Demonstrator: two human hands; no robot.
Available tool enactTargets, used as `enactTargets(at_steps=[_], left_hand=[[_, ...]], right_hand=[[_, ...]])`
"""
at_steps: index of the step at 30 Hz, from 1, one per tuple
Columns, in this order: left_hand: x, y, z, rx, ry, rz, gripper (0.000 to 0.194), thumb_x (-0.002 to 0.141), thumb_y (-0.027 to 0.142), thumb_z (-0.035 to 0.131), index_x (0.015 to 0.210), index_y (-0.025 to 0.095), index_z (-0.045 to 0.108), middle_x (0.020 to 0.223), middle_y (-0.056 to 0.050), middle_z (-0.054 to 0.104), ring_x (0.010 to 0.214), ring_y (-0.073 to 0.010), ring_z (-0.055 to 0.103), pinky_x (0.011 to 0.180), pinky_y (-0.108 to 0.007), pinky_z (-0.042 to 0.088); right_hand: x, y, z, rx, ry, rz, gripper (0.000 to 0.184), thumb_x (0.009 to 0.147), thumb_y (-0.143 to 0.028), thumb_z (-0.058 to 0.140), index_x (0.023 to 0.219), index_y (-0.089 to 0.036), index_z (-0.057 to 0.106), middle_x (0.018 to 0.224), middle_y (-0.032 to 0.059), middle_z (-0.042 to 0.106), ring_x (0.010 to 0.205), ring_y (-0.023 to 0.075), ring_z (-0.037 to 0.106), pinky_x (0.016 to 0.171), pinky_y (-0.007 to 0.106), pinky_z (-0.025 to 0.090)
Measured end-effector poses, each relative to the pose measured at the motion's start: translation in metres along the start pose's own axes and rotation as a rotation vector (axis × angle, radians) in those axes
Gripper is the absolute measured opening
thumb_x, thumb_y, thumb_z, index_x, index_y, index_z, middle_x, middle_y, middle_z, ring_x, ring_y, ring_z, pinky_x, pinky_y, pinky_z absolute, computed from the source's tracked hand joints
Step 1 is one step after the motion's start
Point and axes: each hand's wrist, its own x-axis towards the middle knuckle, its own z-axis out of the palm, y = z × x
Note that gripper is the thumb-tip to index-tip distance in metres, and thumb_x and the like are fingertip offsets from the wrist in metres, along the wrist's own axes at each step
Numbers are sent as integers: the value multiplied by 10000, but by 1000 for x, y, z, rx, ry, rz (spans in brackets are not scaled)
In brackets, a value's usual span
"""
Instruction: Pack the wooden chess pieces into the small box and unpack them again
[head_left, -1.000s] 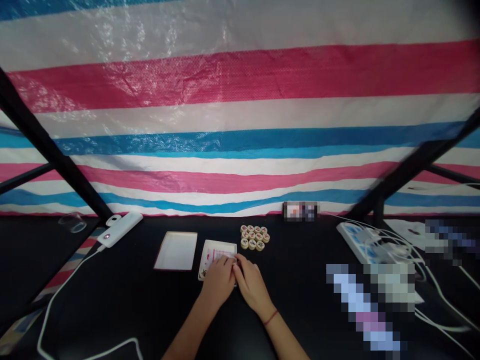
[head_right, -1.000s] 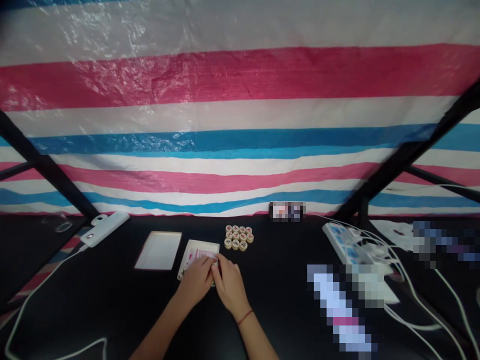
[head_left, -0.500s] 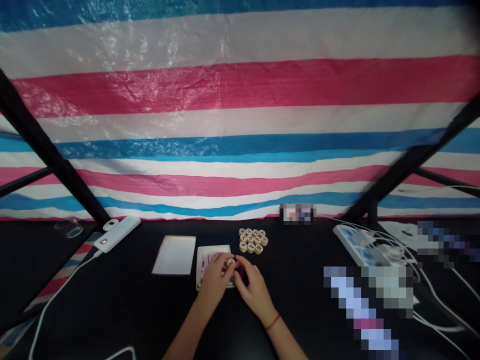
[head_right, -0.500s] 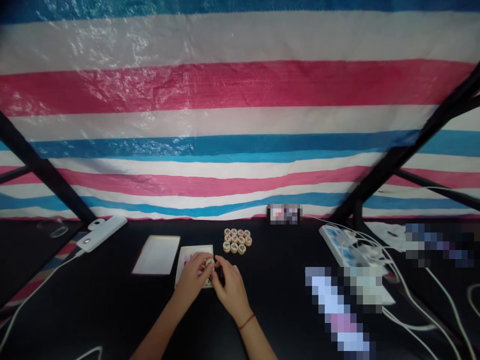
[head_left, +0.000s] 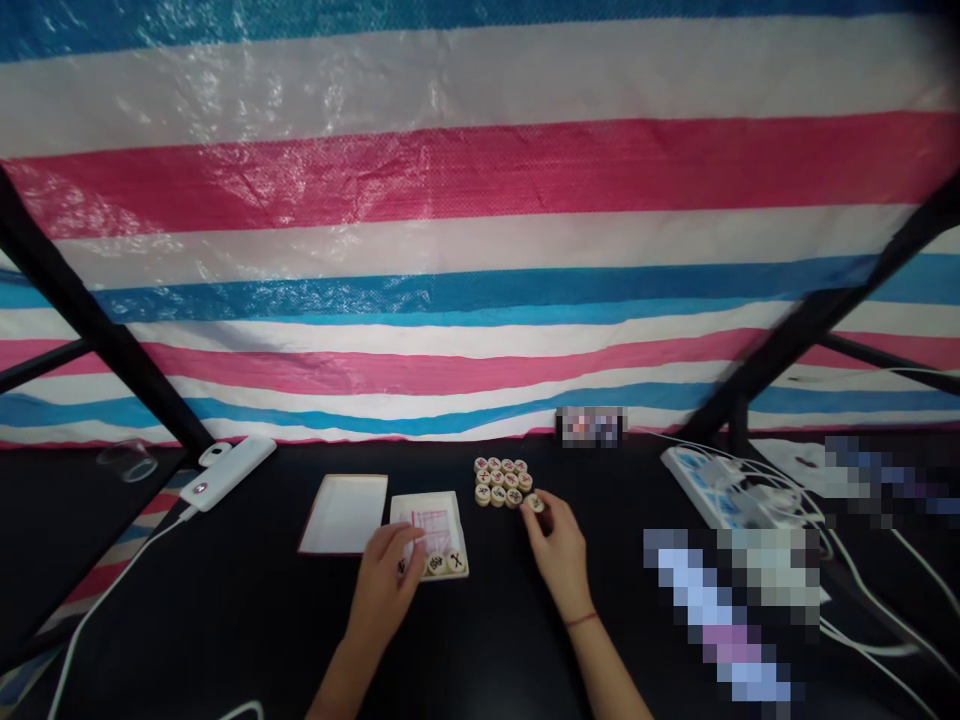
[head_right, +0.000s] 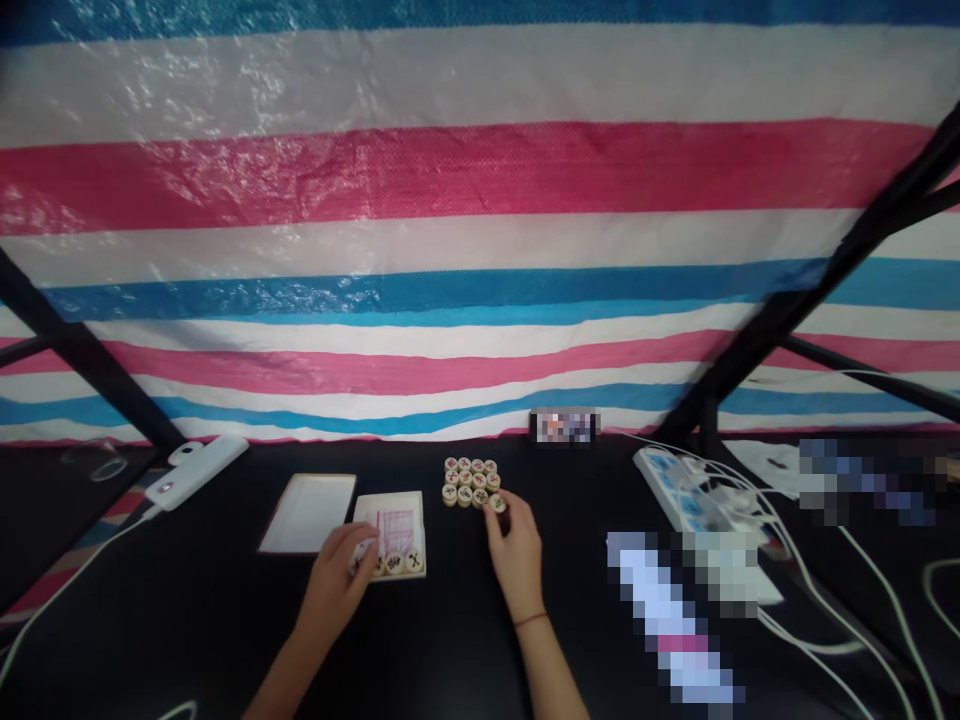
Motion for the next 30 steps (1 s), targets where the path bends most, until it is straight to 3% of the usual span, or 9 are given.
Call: enactTargets(at_steps=[4, 8, 13, 20, 25, 30], left_hand=[[-8, -25, -9, 101, 46, 39, 172, 892, 276, 526, 977, 211, 661, 960, -79, 651, 926, -216, 635, 838, -380, 551], [-10, -28, -4, 147, 6, 77, 167, 857, 274, 559, 971, 220, 667, 1001, -83, 639, 946, -227, 631, 844, -387, 550], [-12, -24, -1, 202, -46, 100, 142, 836, 261, 579, 945, 233, 666, 1034, -81, 631, 980, -246, 614, 858, -408, 529], [-12, -23, 0, 272, -126, 91, 173, 825, 285, 601, 983, 255, 666, 1076, -74, 627, 1020, -267, 594, 872, -431, 511], [-14, -27, -4, 333, -153, 67, 286, 837, 330, 603, 1110, 257, 642, 1194, -91, 584, 1096, -275, 558, 933, -443, 486], [-21, -41, -12, 410, -205, 61, 475, 786, 391, 658, 1241, 272, 583, 1319, -89, 526, 1166, -304, 515, 955, -459, 460]], right_hand=[[16, 33, -2, -63, -59, -65, 403, 890, -469, 475, 1067, -141, 626, 1070, 159, 657, 973, 266, 630, 893, 437, 505], [15, 48, 3, -100, -112, -83, 396, 889, -458, 478, 1086, -152, 633, 1064, 146, 677, 999, 282, 624, 914, 469, 483], [13, 49, 1, -96, -29, -89, 410, 896, -466, 478, 1126, -165, 634, 1084, 144, 642, 1043, 272, 584, 930, 445, 470], [14, 45, 1, -187, -73, -135, 366, 895, -428, 481, 1099, -182, 658, 1046, 121, 662, 976, 265, 591, 880, 437, 471], [13, 46, 1, -158, -81, -117, 367, 891, -428, 486, 1119, -178, 629, 1072, 117, 669, 991, 261, 599, 880, 419, 473], [12, 45, -1, -133, -84, -60, 339, 873, -473, 500, 998, -182, 619, 971, 111, 676, 932, 264, 607, 838, 405, 487]])
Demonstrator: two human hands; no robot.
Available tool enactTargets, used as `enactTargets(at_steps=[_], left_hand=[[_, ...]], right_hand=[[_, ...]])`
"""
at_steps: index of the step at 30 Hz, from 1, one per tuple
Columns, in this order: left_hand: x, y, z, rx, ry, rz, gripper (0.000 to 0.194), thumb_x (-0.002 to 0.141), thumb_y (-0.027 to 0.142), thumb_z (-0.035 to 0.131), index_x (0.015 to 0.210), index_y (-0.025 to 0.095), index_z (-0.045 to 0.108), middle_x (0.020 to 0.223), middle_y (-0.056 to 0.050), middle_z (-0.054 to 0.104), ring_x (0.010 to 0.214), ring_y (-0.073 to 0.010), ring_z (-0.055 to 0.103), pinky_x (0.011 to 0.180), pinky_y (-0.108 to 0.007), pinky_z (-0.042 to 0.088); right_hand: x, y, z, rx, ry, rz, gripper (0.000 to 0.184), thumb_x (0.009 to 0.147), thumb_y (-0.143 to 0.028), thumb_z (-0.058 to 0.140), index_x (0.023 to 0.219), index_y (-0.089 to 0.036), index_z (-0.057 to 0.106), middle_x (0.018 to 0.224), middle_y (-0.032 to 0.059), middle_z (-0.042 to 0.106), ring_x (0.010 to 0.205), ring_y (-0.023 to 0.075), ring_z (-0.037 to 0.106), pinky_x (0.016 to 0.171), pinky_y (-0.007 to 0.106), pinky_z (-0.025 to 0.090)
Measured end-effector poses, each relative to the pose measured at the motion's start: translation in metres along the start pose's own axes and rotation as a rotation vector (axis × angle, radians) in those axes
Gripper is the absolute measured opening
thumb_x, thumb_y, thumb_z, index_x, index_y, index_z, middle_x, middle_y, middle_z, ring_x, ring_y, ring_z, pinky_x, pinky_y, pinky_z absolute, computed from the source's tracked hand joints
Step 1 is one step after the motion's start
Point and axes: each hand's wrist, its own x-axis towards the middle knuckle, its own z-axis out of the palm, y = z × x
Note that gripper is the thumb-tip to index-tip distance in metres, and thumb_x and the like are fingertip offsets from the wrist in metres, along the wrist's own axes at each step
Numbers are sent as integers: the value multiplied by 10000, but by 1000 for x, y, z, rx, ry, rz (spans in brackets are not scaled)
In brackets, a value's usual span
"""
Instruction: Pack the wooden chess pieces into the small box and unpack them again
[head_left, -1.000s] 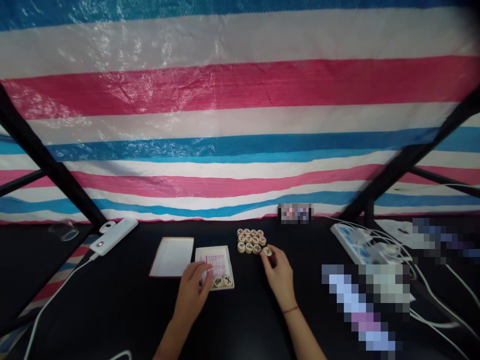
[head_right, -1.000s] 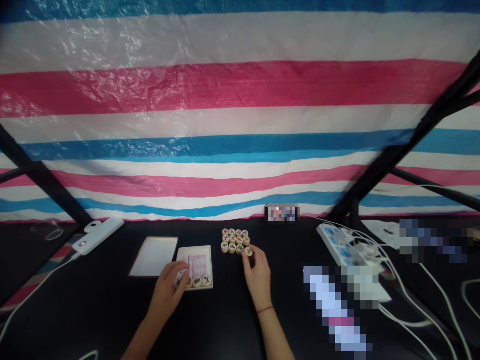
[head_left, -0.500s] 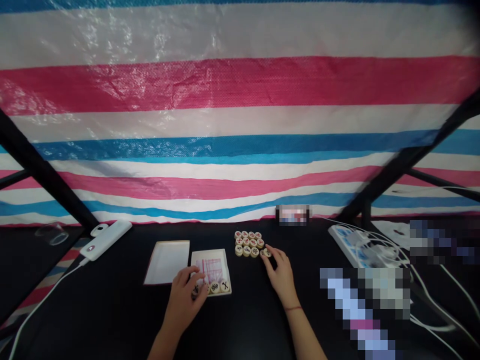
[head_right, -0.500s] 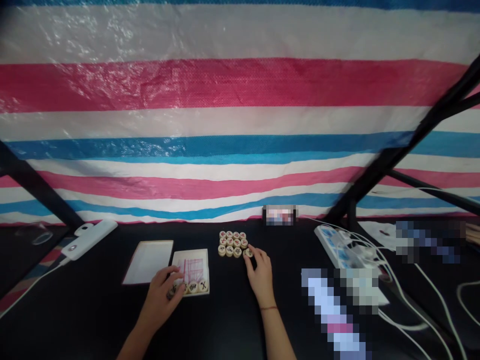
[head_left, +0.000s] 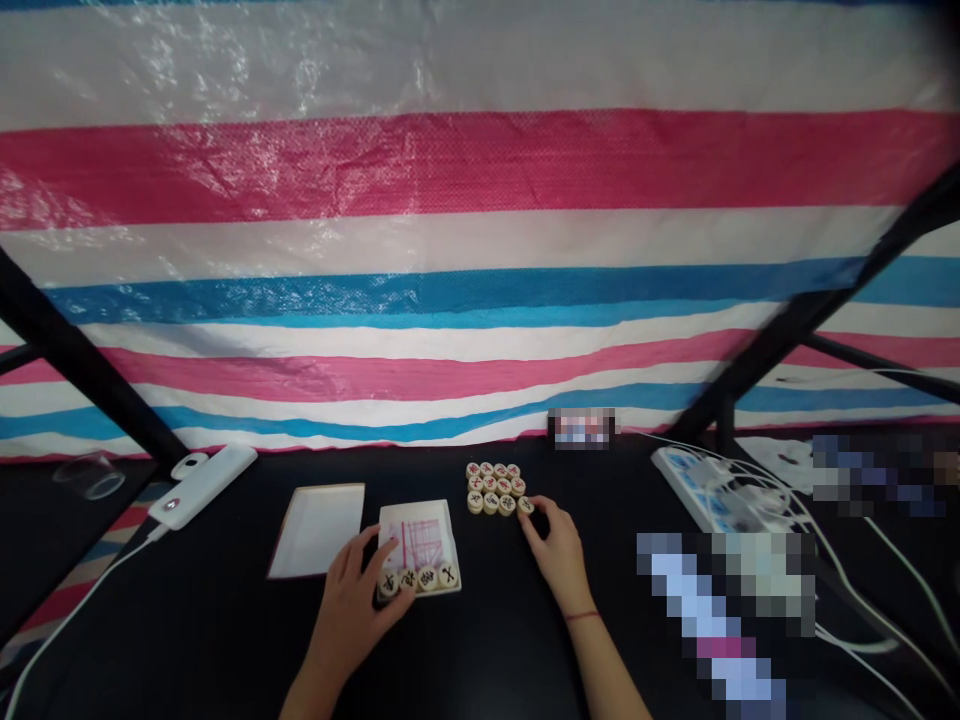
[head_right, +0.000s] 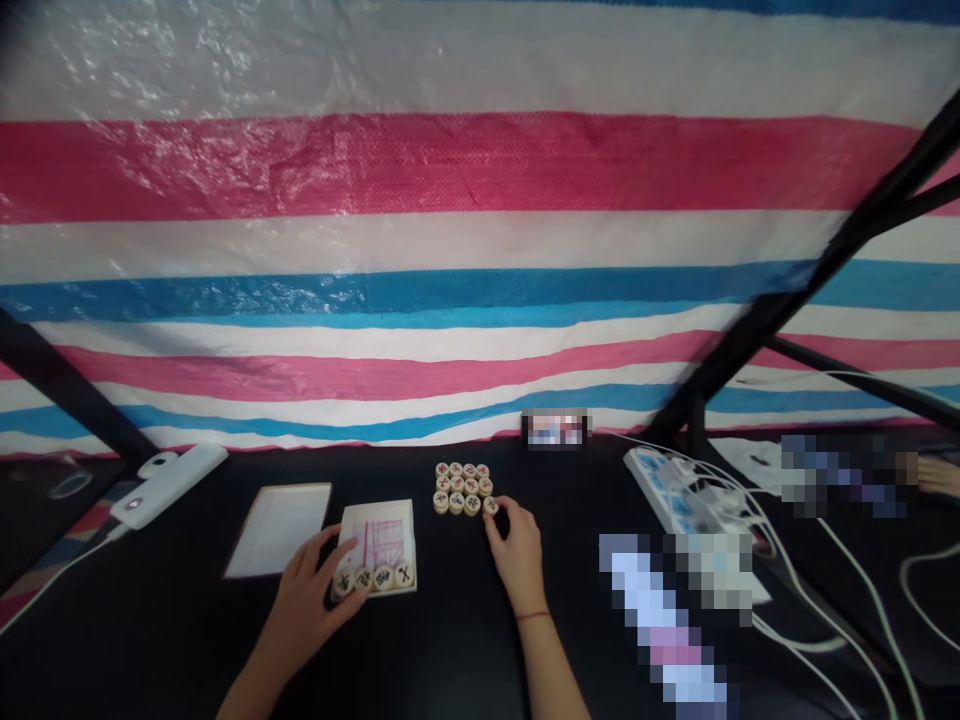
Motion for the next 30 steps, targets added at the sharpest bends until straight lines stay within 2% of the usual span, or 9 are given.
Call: enactTargets(at_steps=[3, 12, 15, 17, 19, 21, 24, 27, 30], left_hand=[[-4, -6, 3, 55, -41, 50, 609, 750, 416, 689, 1323, 292, 522, 1376, -83, 499, 1195, -316, 497, 951, -452, 444], [2, 11, 12, 105, -59, 11, 530, 795, 361, 631, 1312, 299, 534, 1414, -96, 478, 1176, -308, 525, 951, -451, 396], [4, 16, 11, 83, -68, -8, 535, 778, 355, 646, 1298, 285, 540, 1413, -104, 477, 1182, -309, 520, 958, -449, 390], [5, 19, 8, 66, -80, -26, 480, 770, 351, 656, 1238, 280, 574, 1415, -103, 472, 1190, -307, 512, 963, -455, 386], [5, 21, 5, 47, -85, -38, 368, 775, 333, 655, 1136, 274, 615, 1420, -98, 465, 1197, -303, 505, 958, -457, 390], [6, 22, 4, 30, -82, -31, 270, 788, 323, 651, 1050, 263, 631, 1421, -100, 461, 1202, -301, 502, 945, -457, 402], [6, 21, 4, 16, -63, -5, 235, 793, 345, 663, 1005, 250, 629, 1414, -113, 464, 1186, -309, 513, 925, -466, 420], [4, 20, 4, 2, -39, 3, 239, 775, 340, 690, 987, 246, 633, 1392, -108, 479, 1176, -319, 511, 921, -471, 431], [3, 19, 2, -30, -40, 6, 248, 733, 293, 733, 959, 245, 641, 1350, -93, 504, 1173, -322, 498, 926, -464, 432]], right_hand=[[1, -1, 1, -10, -2, -3, 337, 876, -483, 489, 960, -182, 613, 954, 111, 673, 916, 268, 602, 837, 415, 476], [4, -1, -1, -13, 37, -11, 425, 857, -575, 496, 962, -182, 618, 903, 102, 671, 861, 257, 613, 795, 406, 492], [1, -13, -6, -16, 135, -45, 391, 860, -532, 524, 966, -168, 621, 919, 111, 664, 882, 256, 603, 816, 413, 490], [-6, -30, -7, 6, 158, -104, 312, 880, -458, 528, 955, -171, 625, 897, 101, 658, 864, 241, 601, 811, 402, 494], [-15, -52, -5, 62, 79, -194, 228, 890, -378, 530, 962, -185, 628, 865, 78, 649, 821, 216, 606, 775, 367, 511], [-25, -75, 0, 110, -69, -292, 204, 869, -325, 559, 1013, -198, 627, 913, 74, 646, 844, 206, 617, 780, 343, 526], [-38, -101, 10, 117, -264, -376, 343, 781, -303, 656, 1112, -221, 614, 1117, 98, 609, 1011, 238, 602, 872, 354, 524], [-43, -110, 17, 120, -358, -400, 443, 732, -300, 700, 1159, -240, 600, 1212, 102, 578, 1077, 258, 586, 913, 371, 516], [-44, -107, 18, 133, -374, -391, 389, 756, -281, 671, 1137, -236, 609, 1197, 100, 593, 1069, 254, 593, 915, 378, 515]])
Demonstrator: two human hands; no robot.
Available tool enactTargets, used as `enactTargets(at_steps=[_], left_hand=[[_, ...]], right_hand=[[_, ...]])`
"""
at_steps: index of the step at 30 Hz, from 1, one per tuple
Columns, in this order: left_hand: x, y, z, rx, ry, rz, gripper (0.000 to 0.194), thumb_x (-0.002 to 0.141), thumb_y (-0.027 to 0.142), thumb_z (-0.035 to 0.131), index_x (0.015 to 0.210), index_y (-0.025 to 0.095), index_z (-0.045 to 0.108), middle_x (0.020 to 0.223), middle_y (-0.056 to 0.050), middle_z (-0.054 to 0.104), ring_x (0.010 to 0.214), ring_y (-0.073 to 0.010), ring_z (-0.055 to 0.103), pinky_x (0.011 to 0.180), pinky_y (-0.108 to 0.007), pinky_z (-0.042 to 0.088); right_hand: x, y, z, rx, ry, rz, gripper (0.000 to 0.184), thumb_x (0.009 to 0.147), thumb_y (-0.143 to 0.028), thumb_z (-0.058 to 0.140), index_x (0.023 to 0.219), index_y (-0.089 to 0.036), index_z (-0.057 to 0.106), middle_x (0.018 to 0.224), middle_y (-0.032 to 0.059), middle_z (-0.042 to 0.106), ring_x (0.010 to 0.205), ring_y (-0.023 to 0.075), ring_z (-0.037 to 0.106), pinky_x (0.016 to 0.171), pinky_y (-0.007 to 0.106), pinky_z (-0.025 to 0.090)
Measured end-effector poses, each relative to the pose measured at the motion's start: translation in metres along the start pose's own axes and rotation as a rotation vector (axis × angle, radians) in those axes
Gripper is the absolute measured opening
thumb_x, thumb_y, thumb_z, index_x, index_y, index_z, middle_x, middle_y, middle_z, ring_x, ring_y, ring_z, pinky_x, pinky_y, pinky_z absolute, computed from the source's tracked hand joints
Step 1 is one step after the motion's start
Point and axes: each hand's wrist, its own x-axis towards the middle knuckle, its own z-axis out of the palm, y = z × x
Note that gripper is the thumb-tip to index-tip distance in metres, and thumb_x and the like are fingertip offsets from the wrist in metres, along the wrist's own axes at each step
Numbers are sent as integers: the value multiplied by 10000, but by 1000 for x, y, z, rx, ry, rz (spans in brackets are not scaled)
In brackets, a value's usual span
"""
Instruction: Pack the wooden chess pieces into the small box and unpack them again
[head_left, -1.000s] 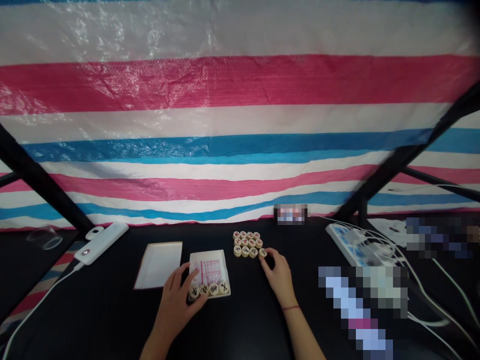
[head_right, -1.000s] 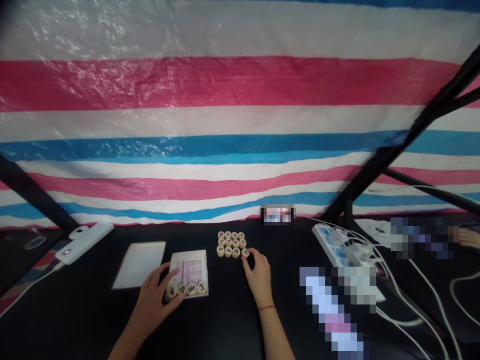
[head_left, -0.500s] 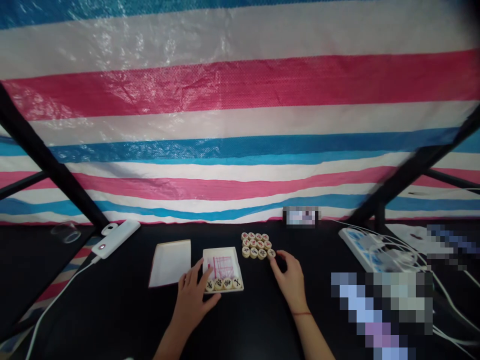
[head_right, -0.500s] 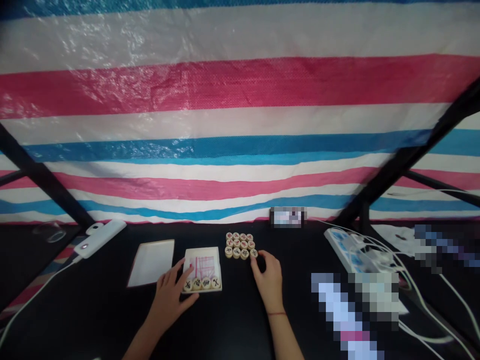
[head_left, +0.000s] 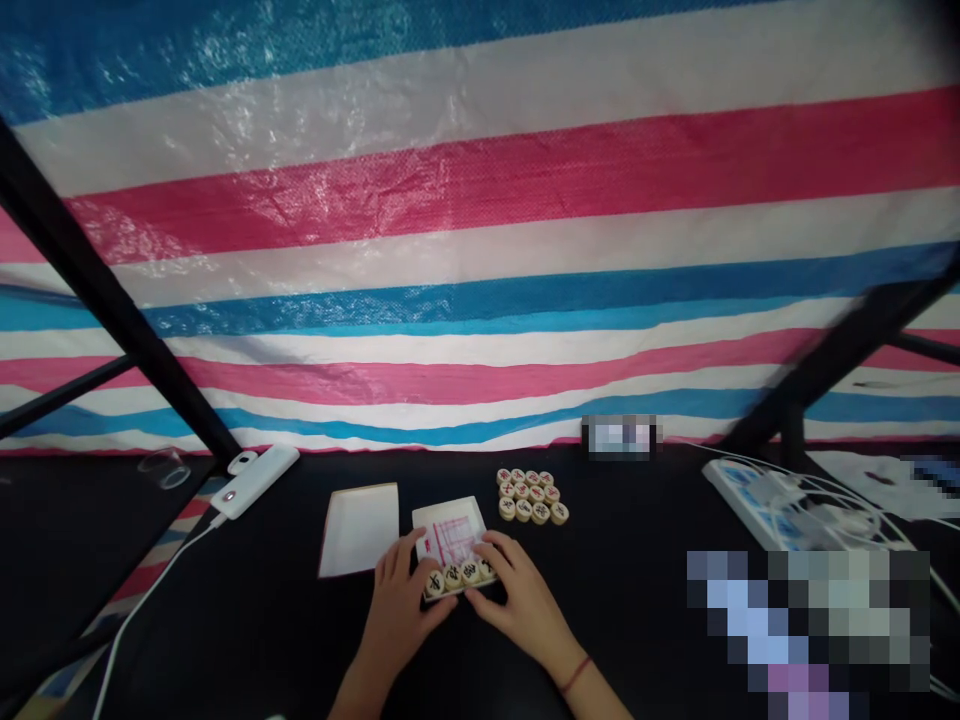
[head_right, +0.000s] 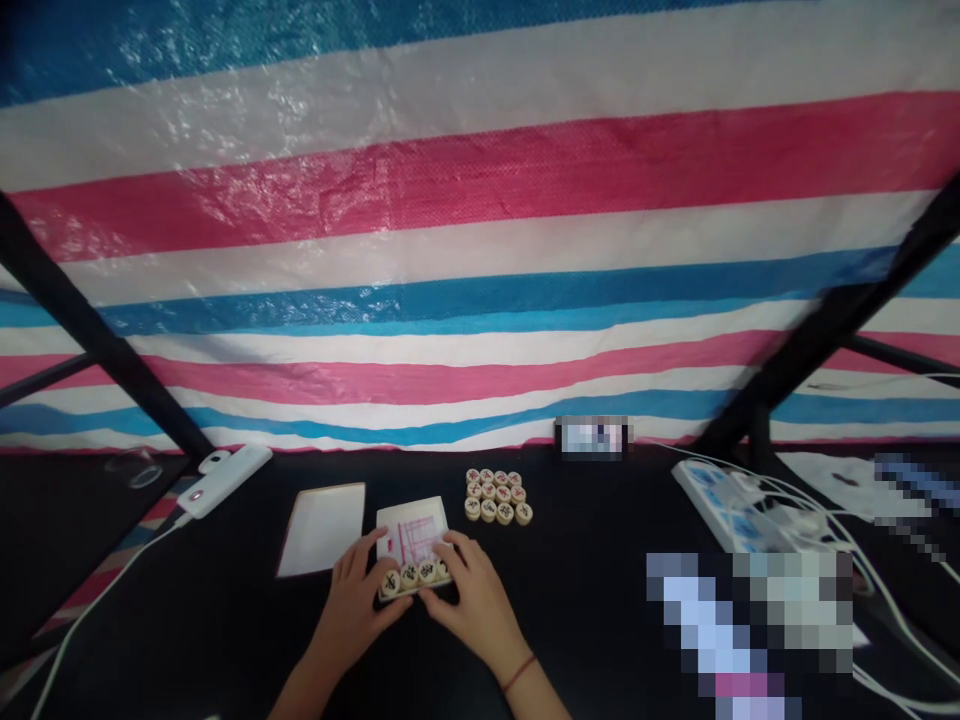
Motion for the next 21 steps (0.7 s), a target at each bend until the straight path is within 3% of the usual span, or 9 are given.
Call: enactTargets(at_steps=[6, 11, 16, 21], left_hand=[[-2, 0, -2, -32, -8, -12, 265, 694, 275, 781, 918, 250, 642, 1152, -54, 621, 1054, -283, 546, 886, -421, 422], [0, 3, -4, -23, -45, 12, 215, 751, 337, 724, 910, 234, 622, 906, -19, 686, 877, -236, 581, 813, -373, 386], [3, 10, -15, -71, -84, -8, 76, 817, 275, 610, 880, 234, 620, 879, -18, 688, 853, -224, 586, 828, -391, 363], [4, 7, -18, -146, -58, -25, 118, 844, 227, 554, 905, 248, 652, 901, -21, 692, 897, -227, 596, 832, -398, 400]], right_hand=[[0, 1, -3, 45, -4, 44, 265, 818, -229, 591, 1080, -220, 624, 1143, 91, 618, 1052, 232, 596, 925, 381, 507], [1, -2, -4, 61, -6, 45, 247, 820, -219, 588, 1063, -218, 631, 1131, 87, 624, 1046, 230, 596, 930, 385, 501], [2, -1, -4, 68, -6, 47, 234, 825, -238, 584, 1053, -216, 631, 1124, 92, 627, 1040, 233, 601, 932, 394, 502], [-2, 0, -6, 40, 83, 1, 245, 797, -249, 595, 1039, -223, 629, 1221, 115, 577, 1063, 253, 580, 922, 412, 501]])
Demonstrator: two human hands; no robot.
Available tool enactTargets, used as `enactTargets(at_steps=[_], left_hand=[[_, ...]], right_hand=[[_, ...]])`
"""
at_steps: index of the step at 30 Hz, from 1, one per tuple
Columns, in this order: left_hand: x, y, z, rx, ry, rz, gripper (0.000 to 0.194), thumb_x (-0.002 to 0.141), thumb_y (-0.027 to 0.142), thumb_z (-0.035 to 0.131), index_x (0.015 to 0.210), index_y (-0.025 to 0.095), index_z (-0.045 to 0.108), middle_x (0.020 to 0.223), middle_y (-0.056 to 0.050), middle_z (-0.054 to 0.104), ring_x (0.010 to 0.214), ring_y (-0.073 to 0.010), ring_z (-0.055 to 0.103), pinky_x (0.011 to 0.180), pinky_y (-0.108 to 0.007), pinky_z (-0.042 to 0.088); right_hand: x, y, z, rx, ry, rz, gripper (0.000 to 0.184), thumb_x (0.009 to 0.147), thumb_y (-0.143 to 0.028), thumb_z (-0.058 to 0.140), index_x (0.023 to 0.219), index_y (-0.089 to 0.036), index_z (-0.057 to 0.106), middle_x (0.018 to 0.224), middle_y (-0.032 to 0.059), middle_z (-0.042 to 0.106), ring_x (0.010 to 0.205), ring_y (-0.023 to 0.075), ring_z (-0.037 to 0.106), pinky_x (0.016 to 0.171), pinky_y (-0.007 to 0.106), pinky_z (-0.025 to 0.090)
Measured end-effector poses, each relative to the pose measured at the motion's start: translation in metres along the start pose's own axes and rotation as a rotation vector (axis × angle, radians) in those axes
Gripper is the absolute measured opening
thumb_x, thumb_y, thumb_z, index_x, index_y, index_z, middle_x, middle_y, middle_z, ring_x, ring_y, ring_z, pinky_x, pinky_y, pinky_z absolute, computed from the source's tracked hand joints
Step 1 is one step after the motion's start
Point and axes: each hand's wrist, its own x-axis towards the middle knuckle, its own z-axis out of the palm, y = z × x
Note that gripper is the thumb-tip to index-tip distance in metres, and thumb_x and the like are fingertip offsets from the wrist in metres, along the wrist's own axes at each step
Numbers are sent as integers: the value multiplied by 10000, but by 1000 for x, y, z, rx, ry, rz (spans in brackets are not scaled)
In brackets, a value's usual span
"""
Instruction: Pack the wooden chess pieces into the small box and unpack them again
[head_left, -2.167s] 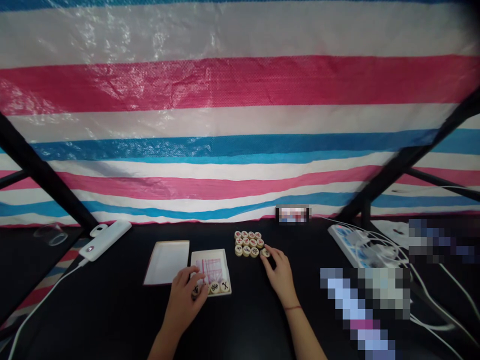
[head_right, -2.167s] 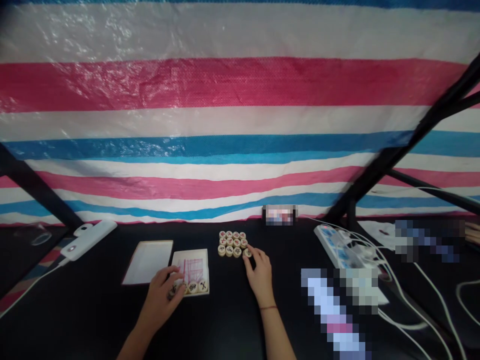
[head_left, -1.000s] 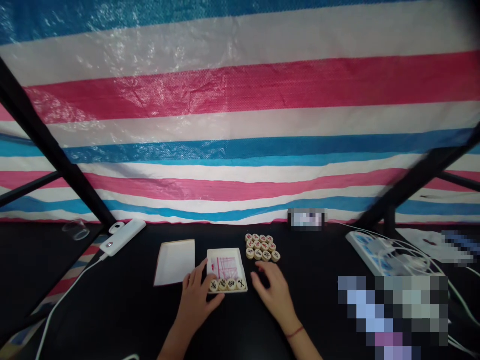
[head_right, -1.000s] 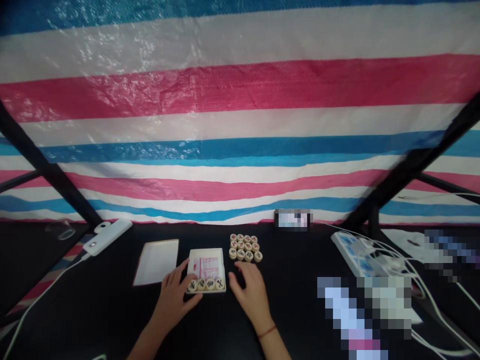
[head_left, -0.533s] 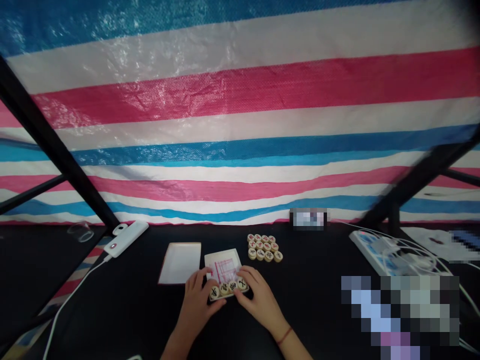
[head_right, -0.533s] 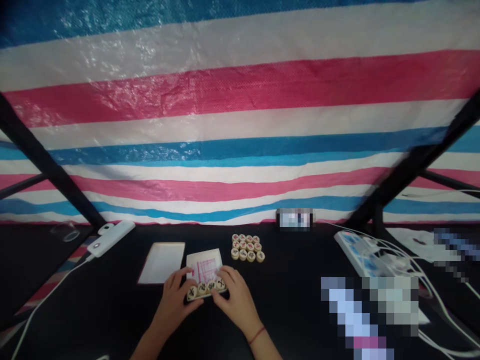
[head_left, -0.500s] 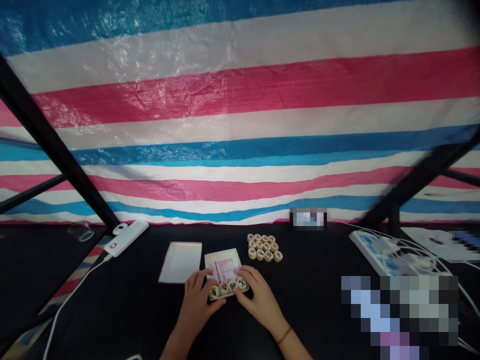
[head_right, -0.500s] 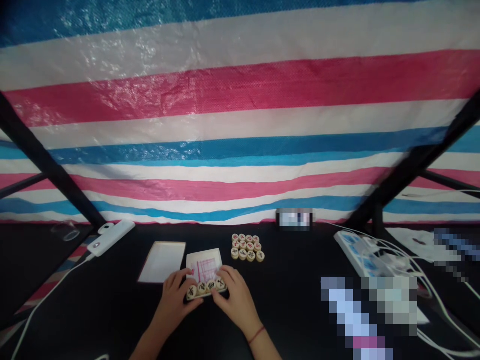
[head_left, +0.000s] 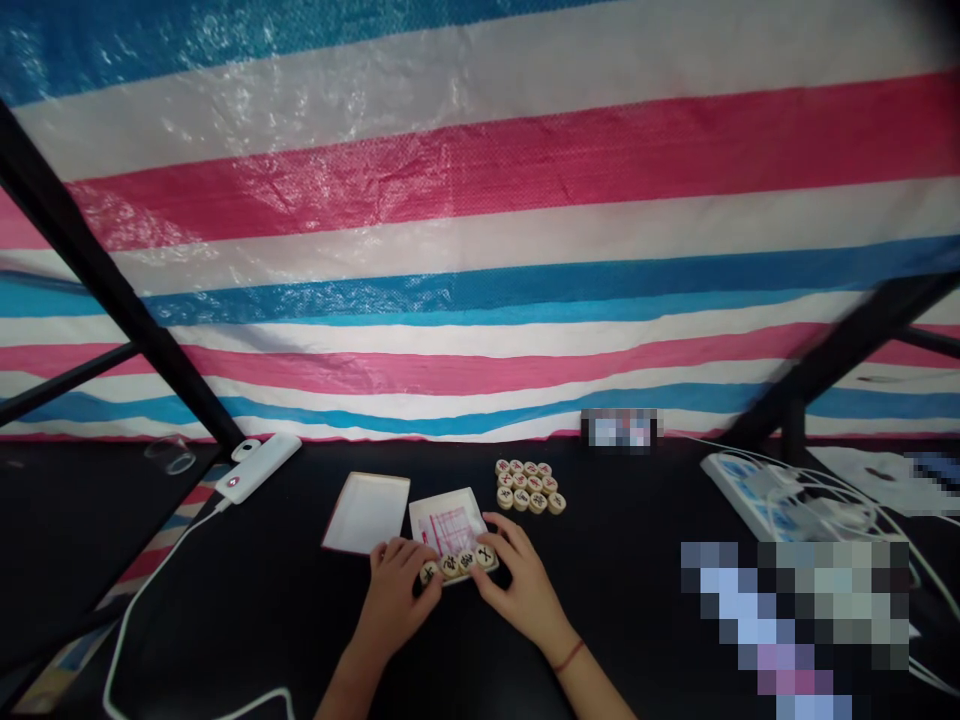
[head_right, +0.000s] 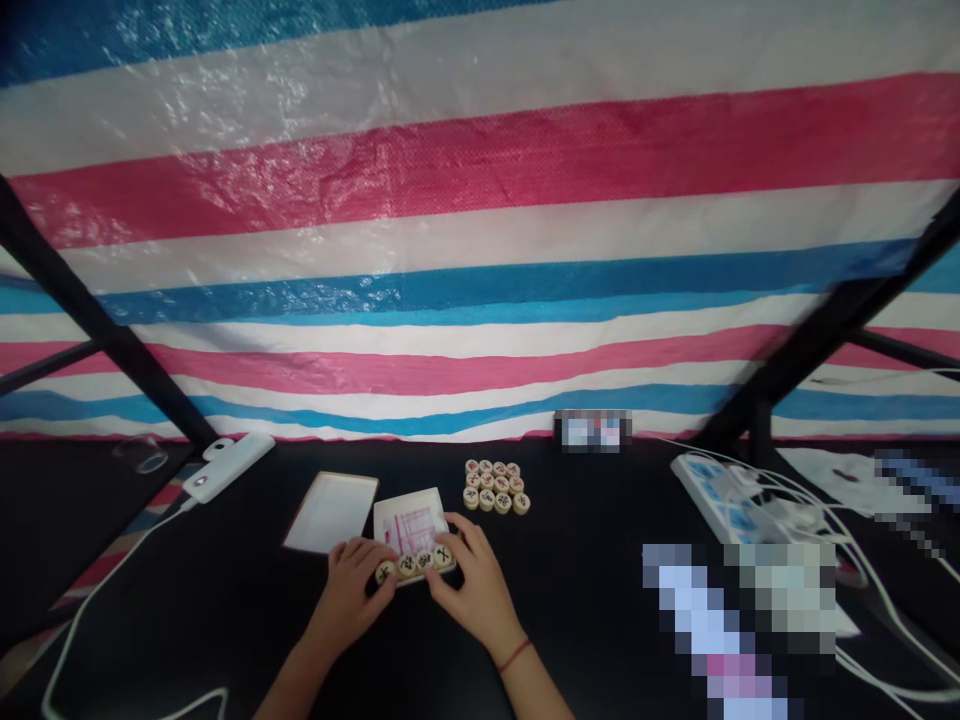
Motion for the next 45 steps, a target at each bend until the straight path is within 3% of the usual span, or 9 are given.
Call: enactTargets(at_steps=[5, 10, 14, 19, 23, 27, 33, 37, 45], left_hand=[[6, 2, 4, -222, 234, -45, 147, 852, 292, 591, 962, 223, 661, 958, -66, 676, 928, -234, 601, 857, -406, 469], [29, 41, 10, -504, 45, -33, 107, 833, 268, 612, 919, 207, 628, 879, -41, 664, 820, -185, 614, 771, -319, 514], [56, 62, 25, -601, 23, -35, 93, 830, 259, 605, 906, 206, 616, 904, -36, 668, 826, -175, 612, 763, -301, 512], [75, 50, 44, -723, 168, -183, 163, 851, 320, 590, 953, 195, 614, 936, -47, 661, 847, -165, 641, 762, -285, 532], [74, 34, 50, -710, 364, -213, 214, 891, 371, 533, 972, 193, 620, 1030, -80, 643, 996, -196, 626, 809, -305, 539], [68, 26, 46, -531, 419, -179, 233, 907, 357, 493, 963, 191, 647, 1048, -104, 655, 1004, -218, 628, 816, -339, 533], [61, 26, 36, -445, 148, -122, 349, 887, 366, 533, 1194, 219, 611, 959, -56, 715, 787, -183, 661, 766, -319, 540], [59, 35, 30, -439, -105, 65, 308, 846, 360, 619, 1128, 244, 655, 876, -30, 708, 764, -181, 640, 740, -298, 526], [60, 46, 29, -441, -174, 72, 247, 855, 319, 631, 1080, 223, 668, 927, -42, 691, 859, -194, 626, 797, -310, 511]], right_hand=[[-4, -6, 1, -33, 128, -156, 256, 776, -242, 639, 1030, -224, 617, 1063, 103, 630, 960, 254, 607, 832, 423, 521], [-6, -5, 7, 29, 188, -215, 298, 847, -228, 614, 1141, -232, 566, 1004, 85, 675, 913, 224, 643, 788, 378, 543], [-5, 8, 1, 32, 320, -34, 211, 894, -270, 548, 1093, -215, 592, 957, 86, 680, 879, 217, 652, 764, 363, 552], [-2, 27, -5, -126, 430, 168, 209, 884, -342, 554, 1025, -204, 621, 977, 102, 645, 923, 246, 604, 827, 418, 516], [-3, 42, 3, -210, 326, 186, 224, 880, -360, 558, 1029, -219, 648, 965, 95, 638, 908, 257, 586, 810, 428, 504], [-3, 44, 7, -238, 284, 195, 248, 879, -367, 567, 1068, -231, 650, 969, 90, 654, 905, 264, 595, 789, 425, 504], [-3, 22, -2, -115, 326, 13, 276, 867, -248, 586, 1141, -220, 577, 1005, 86, 665, 952, 243, 616, 821, 408, 518], [-6, 12, 0, -79, 255, -151, 436, 859, -221, 606, 1283, -239, 508, 1087, 95, 665, 998, 243, 628, 834, 404, 536], [-8, 14, 0, -80, 270, -221, 443, 884, -191, 580, 1321, -250, 534, 1086, 97, 673, 985, 226, 639, 830, 392, 559]])
